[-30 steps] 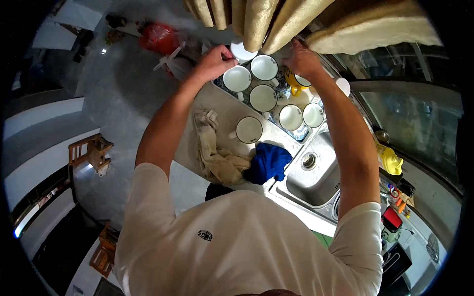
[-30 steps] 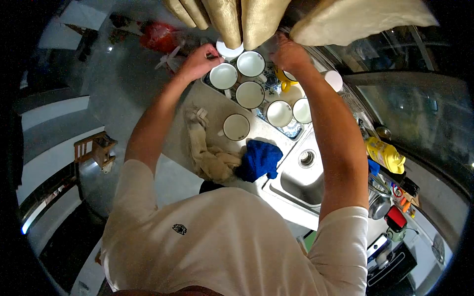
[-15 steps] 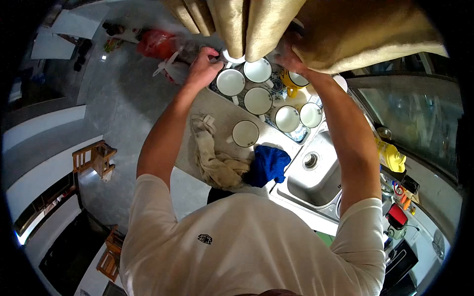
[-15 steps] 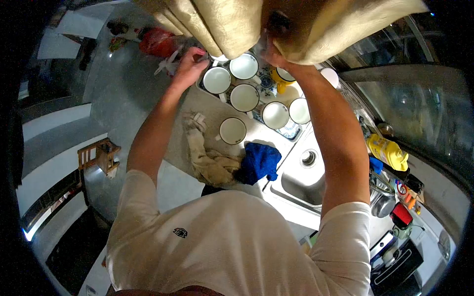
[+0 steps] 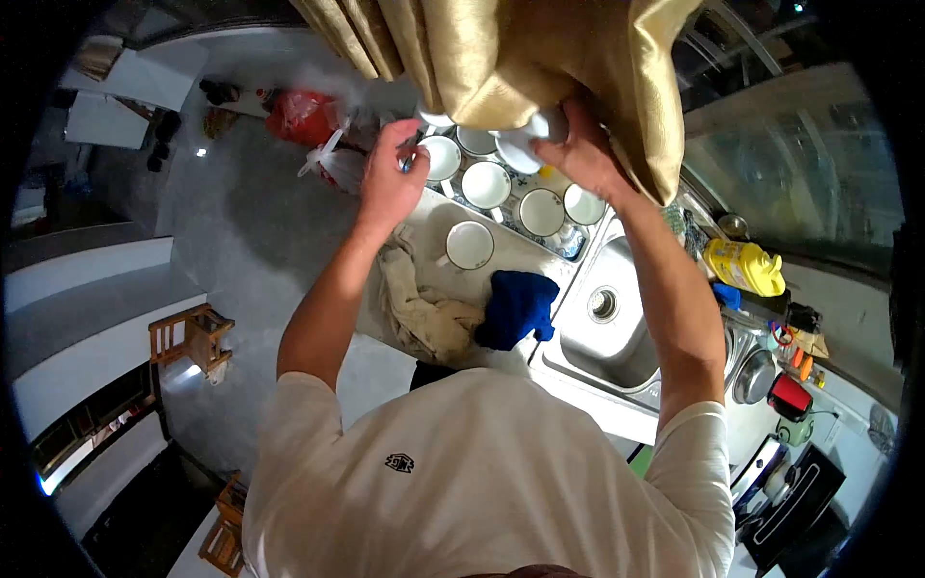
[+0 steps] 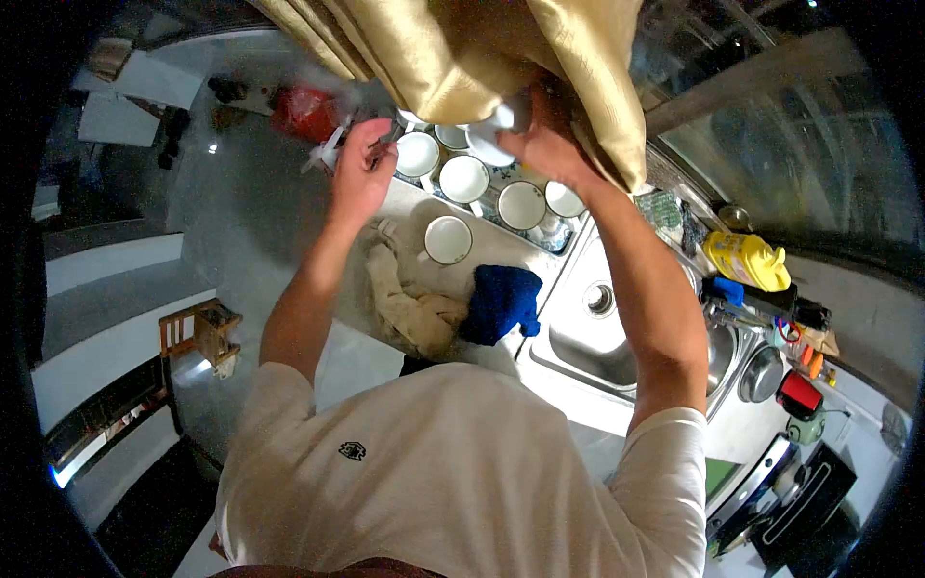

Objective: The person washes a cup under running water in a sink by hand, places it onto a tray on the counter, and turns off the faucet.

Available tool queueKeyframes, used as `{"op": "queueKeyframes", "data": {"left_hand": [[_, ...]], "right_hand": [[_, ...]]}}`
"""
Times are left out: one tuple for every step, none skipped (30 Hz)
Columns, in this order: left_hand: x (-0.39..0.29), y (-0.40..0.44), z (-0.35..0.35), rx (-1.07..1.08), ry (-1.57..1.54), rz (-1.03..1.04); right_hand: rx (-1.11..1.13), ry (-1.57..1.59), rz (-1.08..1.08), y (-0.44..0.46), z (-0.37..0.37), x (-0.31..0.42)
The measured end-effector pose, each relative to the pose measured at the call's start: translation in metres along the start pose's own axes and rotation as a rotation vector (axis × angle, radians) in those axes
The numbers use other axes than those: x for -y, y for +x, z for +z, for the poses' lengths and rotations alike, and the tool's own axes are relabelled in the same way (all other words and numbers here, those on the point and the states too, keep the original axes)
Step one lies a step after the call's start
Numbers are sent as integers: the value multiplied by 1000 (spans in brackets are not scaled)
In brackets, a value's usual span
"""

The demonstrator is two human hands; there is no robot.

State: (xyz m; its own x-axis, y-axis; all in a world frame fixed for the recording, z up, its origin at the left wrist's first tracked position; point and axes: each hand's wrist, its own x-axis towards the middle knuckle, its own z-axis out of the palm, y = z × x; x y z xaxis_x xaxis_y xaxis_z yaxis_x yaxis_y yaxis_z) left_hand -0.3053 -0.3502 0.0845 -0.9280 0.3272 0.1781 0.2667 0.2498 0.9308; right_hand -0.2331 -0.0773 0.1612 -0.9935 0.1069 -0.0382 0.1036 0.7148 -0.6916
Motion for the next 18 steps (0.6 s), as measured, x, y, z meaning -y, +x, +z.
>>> {"op": "queueKeyframes", "data": {"left_hand": [[-14,-14,3,27,-62,-49],[-22,-28,8,37,-62,-42],[-28,-43,14,100,-126,-8],[-34,-59,20,166,-190,23],[-48,-76,25,251,-217,-76],[-53,-93,33,316,-304,-109],[-59,-109,42,358,-271,-93],[-65,-125,52,400,-239,-76],[-76,-138,60,472,-198,-53],[-80,-153,71,463,-210,-11],[-90,-164,80,496,-149,-24],[-102,-173,90,529,-88,-32],[-111,-182,102,542,-34,-3],[-118,-190,116,505,-29,143],[-126,-198,129,537,-16,127],[-135,-205,143,569,-1,112],[-144,-210,156,599,7,99],[-152,-214,171,629,18,87]], "right_hand": [[26,150,47,-16,2,-1],[137,332,156,-36,3,-4],[134,412,154,-60,3,4],[131,495,154,-84,4,11],[136,312,180,-107,6,7],[122,280,155,-131,11,4],[126,314,148,-155,11,5],[129,348,142,-178,10,6],[142,362,199,-200,7,6],[116,268,199,-220,6,1],[96,298,215,-237,4,-4],[73,327,231,-254,1,-12],[36,300,228,-271,-4,-20],[-10,304,215,-284,-7,-31],[-46,337,218,-298,-11,-42],[-83,369,219,-311,-17,-52],[-88,375,236,-321,-24,-61],[-101,381,244,-333,-30,-72]]}}
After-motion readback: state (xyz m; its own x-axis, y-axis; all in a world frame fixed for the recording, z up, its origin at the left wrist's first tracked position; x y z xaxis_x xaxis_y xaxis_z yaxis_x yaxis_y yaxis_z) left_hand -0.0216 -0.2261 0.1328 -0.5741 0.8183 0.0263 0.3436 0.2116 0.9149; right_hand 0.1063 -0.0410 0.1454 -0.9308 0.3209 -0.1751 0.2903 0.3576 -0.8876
